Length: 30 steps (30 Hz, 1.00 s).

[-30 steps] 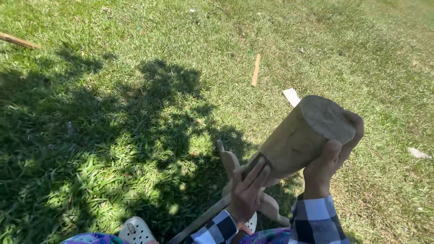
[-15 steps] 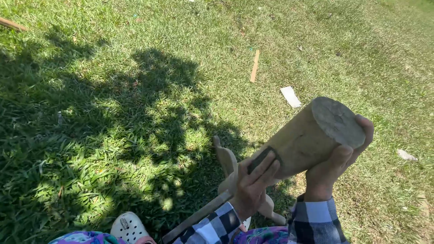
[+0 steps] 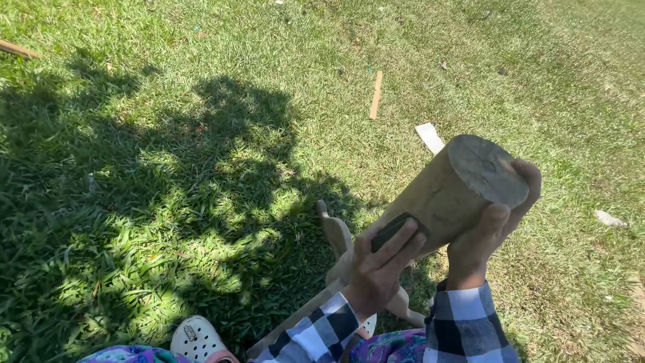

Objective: The person sands a wooden table leg using a piece of sandpaper.

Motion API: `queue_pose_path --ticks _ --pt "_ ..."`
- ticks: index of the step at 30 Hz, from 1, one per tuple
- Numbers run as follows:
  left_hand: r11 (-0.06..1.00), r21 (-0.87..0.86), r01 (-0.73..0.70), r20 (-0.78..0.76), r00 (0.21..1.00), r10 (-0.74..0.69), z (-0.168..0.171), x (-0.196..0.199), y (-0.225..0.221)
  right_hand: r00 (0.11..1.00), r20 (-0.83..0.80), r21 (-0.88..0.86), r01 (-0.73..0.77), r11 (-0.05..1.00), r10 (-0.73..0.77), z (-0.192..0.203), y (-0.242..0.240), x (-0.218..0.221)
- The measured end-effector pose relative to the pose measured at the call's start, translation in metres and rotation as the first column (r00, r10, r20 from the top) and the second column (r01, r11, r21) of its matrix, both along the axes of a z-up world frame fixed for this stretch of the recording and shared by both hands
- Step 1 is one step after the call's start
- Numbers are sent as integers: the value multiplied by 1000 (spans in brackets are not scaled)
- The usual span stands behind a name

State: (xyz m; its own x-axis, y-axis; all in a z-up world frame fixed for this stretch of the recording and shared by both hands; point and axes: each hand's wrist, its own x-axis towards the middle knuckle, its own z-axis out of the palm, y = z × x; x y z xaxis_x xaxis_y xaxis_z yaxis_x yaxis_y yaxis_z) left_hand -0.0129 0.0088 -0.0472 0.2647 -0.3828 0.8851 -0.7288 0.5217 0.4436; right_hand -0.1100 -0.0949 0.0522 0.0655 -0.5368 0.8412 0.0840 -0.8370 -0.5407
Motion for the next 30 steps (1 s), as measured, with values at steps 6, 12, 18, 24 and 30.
queue_pose_path --ticks 6,12,18,24,30 --pt "995 -63 73 66 995 -68 75 12 -8 987 103 61 -133 989 126 -8 -10 -4" --pt "1000 9 20 -28 999 -20 -24 -1 3 975 138 79 -184 980 172 -4 -6 2" --pt "997 -76 10 14 1000 -9 57 8 -12 988 115 94 -111 989 100 -15 -16 -5" --pt "1000 14 15 4 1000 -15 33 5 -8 984 108 98 -152 983 141 -4 -8 -2" --pt "999 -32 -39 -37 999 38 2 -1 -5 990 92 73 -116 991 109 -5 -10 -3"
